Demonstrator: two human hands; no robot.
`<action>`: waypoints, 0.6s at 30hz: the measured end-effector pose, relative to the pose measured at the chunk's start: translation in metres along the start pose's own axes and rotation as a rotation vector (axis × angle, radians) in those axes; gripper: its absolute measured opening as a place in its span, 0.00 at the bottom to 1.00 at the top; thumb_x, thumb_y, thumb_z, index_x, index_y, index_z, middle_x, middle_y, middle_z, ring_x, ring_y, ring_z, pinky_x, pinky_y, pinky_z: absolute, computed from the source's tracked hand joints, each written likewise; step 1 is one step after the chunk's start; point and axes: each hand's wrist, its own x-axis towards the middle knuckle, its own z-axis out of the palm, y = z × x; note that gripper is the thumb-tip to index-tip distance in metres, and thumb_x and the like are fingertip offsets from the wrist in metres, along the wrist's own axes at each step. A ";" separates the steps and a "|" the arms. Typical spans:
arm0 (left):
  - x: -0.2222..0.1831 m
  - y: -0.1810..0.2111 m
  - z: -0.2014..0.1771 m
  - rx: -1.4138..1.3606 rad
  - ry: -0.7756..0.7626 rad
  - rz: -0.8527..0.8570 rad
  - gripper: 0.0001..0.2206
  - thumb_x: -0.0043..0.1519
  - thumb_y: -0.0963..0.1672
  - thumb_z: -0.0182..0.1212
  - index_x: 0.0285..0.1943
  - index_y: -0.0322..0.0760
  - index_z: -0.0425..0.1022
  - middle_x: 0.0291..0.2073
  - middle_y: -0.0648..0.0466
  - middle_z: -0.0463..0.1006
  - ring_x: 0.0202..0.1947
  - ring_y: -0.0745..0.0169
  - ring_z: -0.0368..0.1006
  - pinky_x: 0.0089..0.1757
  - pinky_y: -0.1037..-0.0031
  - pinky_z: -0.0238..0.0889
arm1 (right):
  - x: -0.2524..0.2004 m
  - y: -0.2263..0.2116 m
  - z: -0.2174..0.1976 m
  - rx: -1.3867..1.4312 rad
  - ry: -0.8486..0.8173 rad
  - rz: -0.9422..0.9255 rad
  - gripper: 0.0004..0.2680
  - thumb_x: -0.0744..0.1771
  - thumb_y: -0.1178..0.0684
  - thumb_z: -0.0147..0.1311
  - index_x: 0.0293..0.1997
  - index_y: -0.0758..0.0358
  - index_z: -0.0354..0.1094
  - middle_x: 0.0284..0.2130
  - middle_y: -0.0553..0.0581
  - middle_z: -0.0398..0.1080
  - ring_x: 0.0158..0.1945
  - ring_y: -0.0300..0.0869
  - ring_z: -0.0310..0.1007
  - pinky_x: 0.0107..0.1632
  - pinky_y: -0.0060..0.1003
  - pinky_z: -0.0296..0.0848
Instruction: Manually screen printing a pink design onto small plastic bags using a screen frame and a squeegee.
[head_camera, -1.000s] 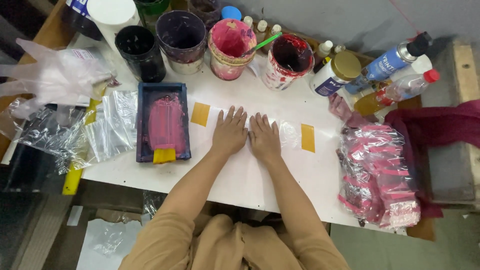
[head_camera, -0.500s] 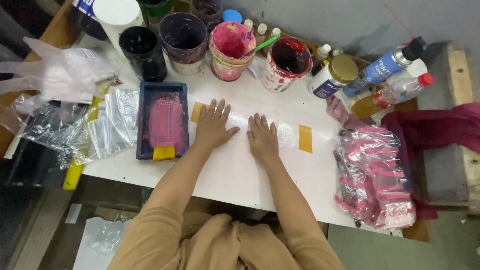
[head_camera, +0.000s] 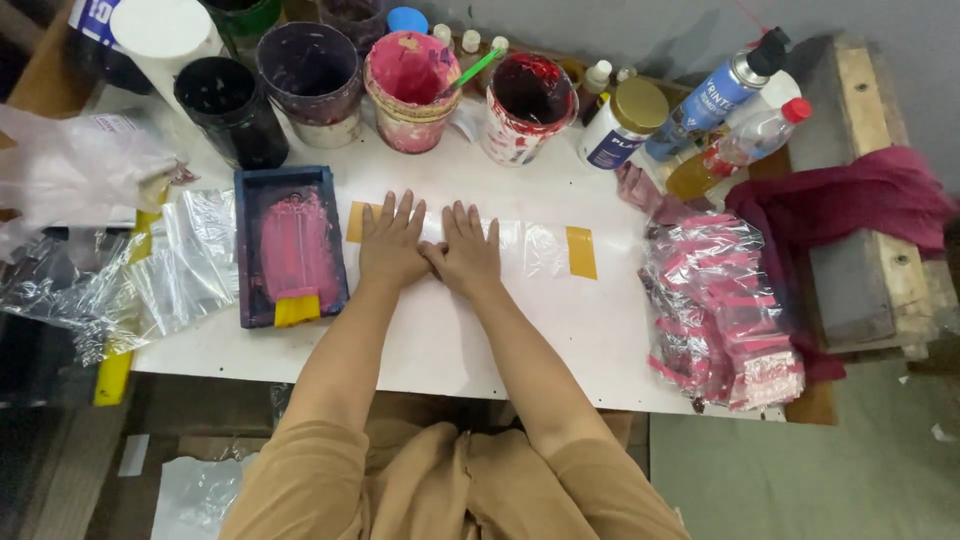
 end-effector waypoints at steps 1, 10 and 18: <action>0.002 -0.001 0.003 0.000 -0.001 0.000 0.34 0.65 0.60 0.36 0.81 0.53 0.46 0.80 0.59 0.41 0.79 0.56 0.32 0.71 0.48 0.21 | -0.003 0.004 -0.002 0.000 -0.001 0.000 0.33 0.68 0.24 0.24 0.79 0.56 0.41 0.78 0.58 0.38 0.80 0.51 0.31 0.75 0.63 0.24; 0.002 -0.003 0.002 -0.022 0.009 0.024 0.38 0.65 0.64 0.34 0.81 0.51 0.47 0.80 0.56 0.43 0.80 0.55 0.33 0.71 0.48 0.22 | -0.019 0.020 -0.016 -0.032 0.039 0.118 0.34 0.69 0.25 0.26 0.78 0.62 0.41 0.77 0.64 0.39 0.80 0.55 0.32 0.76 0.61 0.28; 0.001 -0.002 0.000 -0.009 0.023 0.015 0.37 0.65 0.64 0.37 0.81 0.52 0.49 0.80 0.57 0.45 0.79 0.55 0.35 0.71 0.48 0.24 | -0.022 0.033 -0.016 0.011 0.065 0.123 0.34 0.70 0.25 0.27 0.78 0.63 0.41 0.77 0.63 0.39 0.80 0.54 0.31 0.76 0.55 0.27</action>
